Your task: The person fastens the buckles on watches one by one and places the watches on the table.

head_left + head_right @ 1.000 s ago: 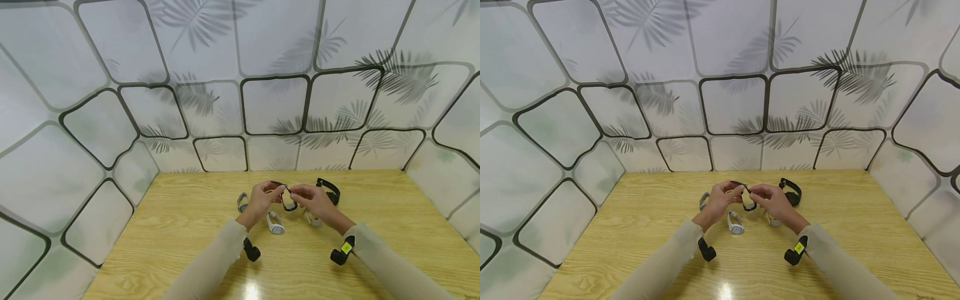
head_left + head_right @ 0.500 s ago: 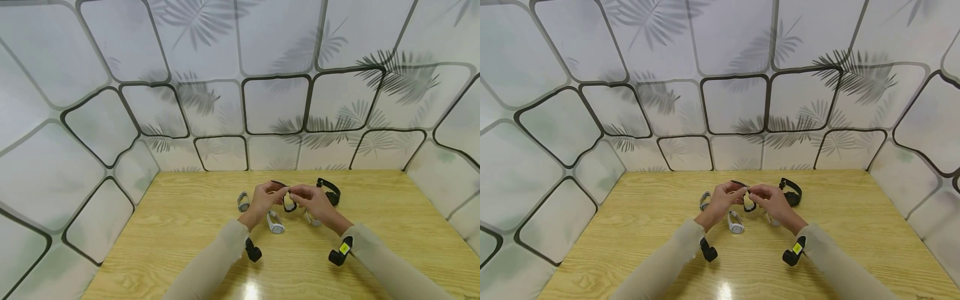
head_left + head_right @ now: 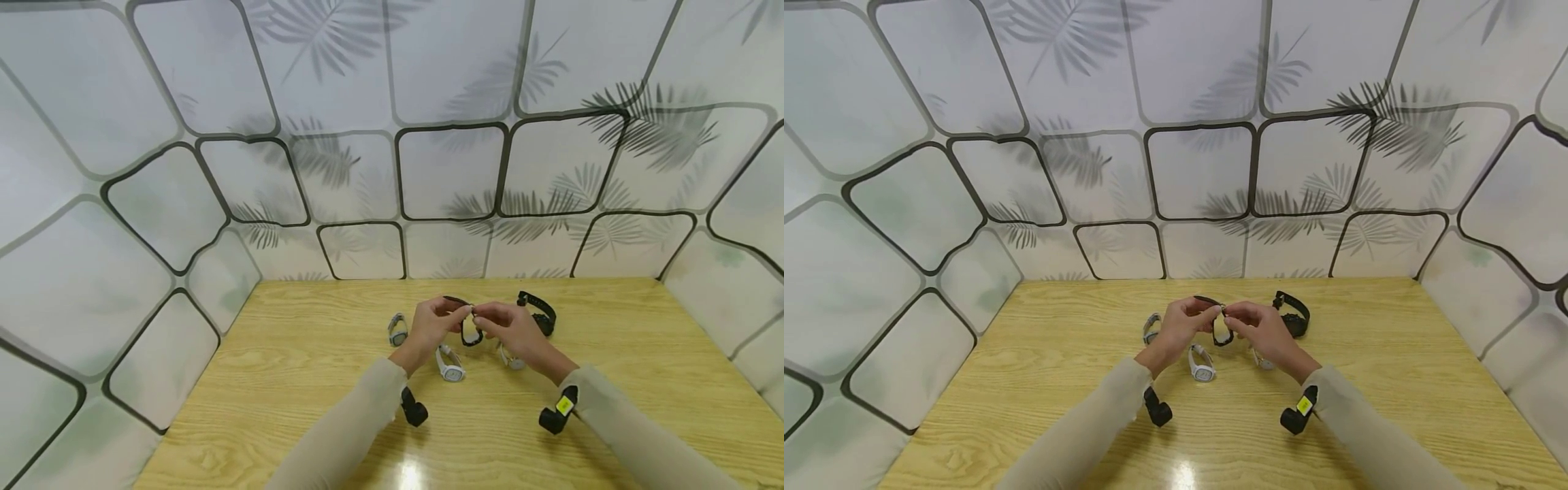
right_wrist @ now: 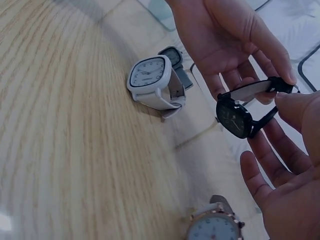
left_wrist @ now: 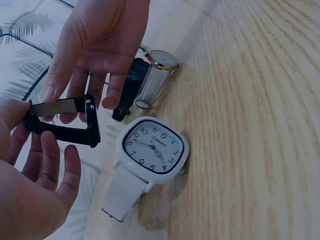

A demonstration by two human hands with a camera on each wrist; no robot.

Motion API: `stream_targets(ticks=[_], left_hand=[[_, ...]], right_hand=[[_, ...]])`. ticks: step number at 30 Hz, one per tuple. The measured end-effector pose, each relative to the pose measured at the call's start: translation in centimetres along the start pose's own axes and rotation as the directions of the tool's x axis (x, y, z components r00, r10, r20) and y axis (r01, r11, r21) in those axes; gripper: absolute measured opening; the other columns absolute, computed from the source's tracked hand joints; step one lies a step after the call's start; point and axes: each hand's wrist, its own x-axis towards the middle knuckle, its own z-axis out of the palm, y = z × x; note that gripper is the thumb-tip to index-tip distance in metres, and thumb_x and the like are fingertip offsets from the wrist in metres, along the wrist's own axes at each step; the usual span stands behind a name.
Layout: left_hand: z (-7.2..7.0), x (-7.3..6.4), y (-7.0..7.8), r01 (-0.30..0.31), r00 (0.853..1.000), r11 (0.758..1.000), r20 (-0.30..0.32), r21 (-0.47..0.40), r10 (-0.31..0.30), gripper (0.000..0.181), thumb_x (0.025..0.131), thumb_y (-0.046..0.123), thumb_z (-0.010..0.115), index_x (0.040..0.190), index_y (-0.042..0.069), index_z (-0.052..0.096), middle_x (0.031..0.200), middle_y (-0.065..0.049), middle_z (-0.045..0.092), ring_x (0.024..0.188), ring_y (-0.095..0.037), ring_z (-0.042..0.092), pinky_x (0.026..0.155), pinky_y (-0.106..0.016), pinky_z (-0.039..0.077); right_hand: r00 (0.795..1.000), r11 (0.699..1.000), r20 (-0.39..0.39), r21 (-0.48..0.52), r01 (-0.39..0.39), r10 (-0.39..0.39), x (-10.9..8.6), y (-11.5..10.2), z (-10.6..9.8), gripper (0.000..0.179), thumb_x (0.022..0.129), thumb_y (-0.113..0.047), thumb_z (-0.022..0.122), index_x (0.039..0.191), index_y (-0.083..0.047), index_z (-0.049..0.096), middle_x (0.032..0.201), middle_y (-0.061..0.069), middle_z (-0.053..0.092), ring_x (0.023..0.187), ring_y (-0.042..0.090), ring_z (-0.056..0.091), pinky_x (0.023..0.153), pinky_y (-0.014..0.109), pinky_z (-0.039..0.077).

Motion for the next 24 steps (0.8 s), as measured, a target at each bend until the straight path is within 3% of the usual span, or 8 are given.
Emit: stream_targets(ticks=[5,7,9,13,17,19,24], left_hand=[[-0.4,0.3,0.5,-0.072,0.997,0.995,0.004,0.063,0.072,0.022,0.095,0.026,0.078,0.104,0.006,0.078,0.103,-0.003,0.074,0.093,-0.040,0.069,0.080,-0.041,0.061],[-0.6,0.4,0.8,-0.103,0.995,0.987,0.005,0.122,0.103,0.021,0.095,0.027,0.078,0.102,0.007,0.078,0.101,-0.003,0.073,0.091,-0.039,0.069,0.075,-0.038,0.060],[-0.8,0.5,1.0,-0.126,0.992,0.975,0.004,0.184,0.127,0.019,0.094,0.026,0.079,0.099,0.008,0.079,0.099,-0.002,0.073,0.084,-0.029,0.069,0.069,-0.032,0.057],[-1.1,0.8,1.2,-0.193,0.980,0.919,0.025,0.342,0.197,0.016,0.094,0.024,0.079,0.093,0.008,0.078,0.094,-0.003,0.074,0.071,-0.009,0.063,0.059,-0.024,0.053],[-1.1,1.0,1.5,-0.253,0.965,0.855,0.050,0.453,0.259,0.015,0.094,0.021,0.078,0.088,0.007,0.077,0.091,-0.008,0.075,0.064,-0.005,0.063,0.055,-0.020,0.053],[-1.0,1.1,1.6,-0.265,0.961,0.834,0.056,0.484,0.272,0.015,0.094,0.020,0.078,0.087,0.007,0.078,0.090,-0.009,0.075,0.062,-0.005,0.062,0.054,-0.020,0.052],[-0.7,1.1,1.8,-0.285,0.954,0.809,0.067,0.514,0.293,0.012,0.094,0.018,0.078,0.086,0.008,0.079,0.086,-0.005,0.076,0.058,-0.003,0.059,0.052,-0.018,0.050]], right_hand=[[0.999,0.998,-0.003,-0.054,0.033,-0.033,0.3,-0.7,-1.0,0.037,0.103,-0.026,0.066,0.135,-0.006,0.065,0.122,0.016,0.070,0.104,0.030,0.069,0.082,0.047,0.060],[0.999,0.996,-0.002,-0.077,0.051,-0.051,0.6,-1.1,-1.4,0.037,0.104,-0.024,0.065,0.136,-0.006,0.064,0.121,0.017,0.070,0.103,0.031,0.069,0.081,0.044,0.060],[0.998,0.993,0.002,-0.101,0.062,-0.062,0.9,-1.6,-1.8,0.038,0.104,-0.025,0.065,0.137,-0.007,0.064,0.122,0.018,0.070,0.103,0.032,0.068,0.080,0.043,0.060],[0.996,0.983,0.021,-0.159,0.090,-0.088,1.5,-2.7,-2.5,0.037,0.104,-0.030,0.065,0.137,-0.012,0.065,0.124,0.015,0.069,0.104,0.033,0.068,0.081,0.041,0.059],[0.992,0.965,0.030,-0.228,0.127,-0.123,2.2,-3.7,-2.6,0.035,0.104,-0.031,0.065,0.134,-0.014,0.067,0.123,0.013,0.070,0.102,0.029,0.068,0.081,0.042,0.058],[0.991,0.957,0.038,-0.256,0.135,-0.130,2.5,-4.1,-2.5,0.034,0.103,-0.032,0.066,0.133,-0.016,0.069,0.120,0.010,0.070,0.100,0.024,0.068,0.082,0.044,0.057],[0.989,0.949,0.068,-0.278,0.147,-0.133,2.9,-5.0,-1.9,0.032,0.101,-0.027,0.070,0.130,-0.015,0.070,0.105,0.004,0.067,0.088,0.022,0.065,0.074,0.040,0.057]])
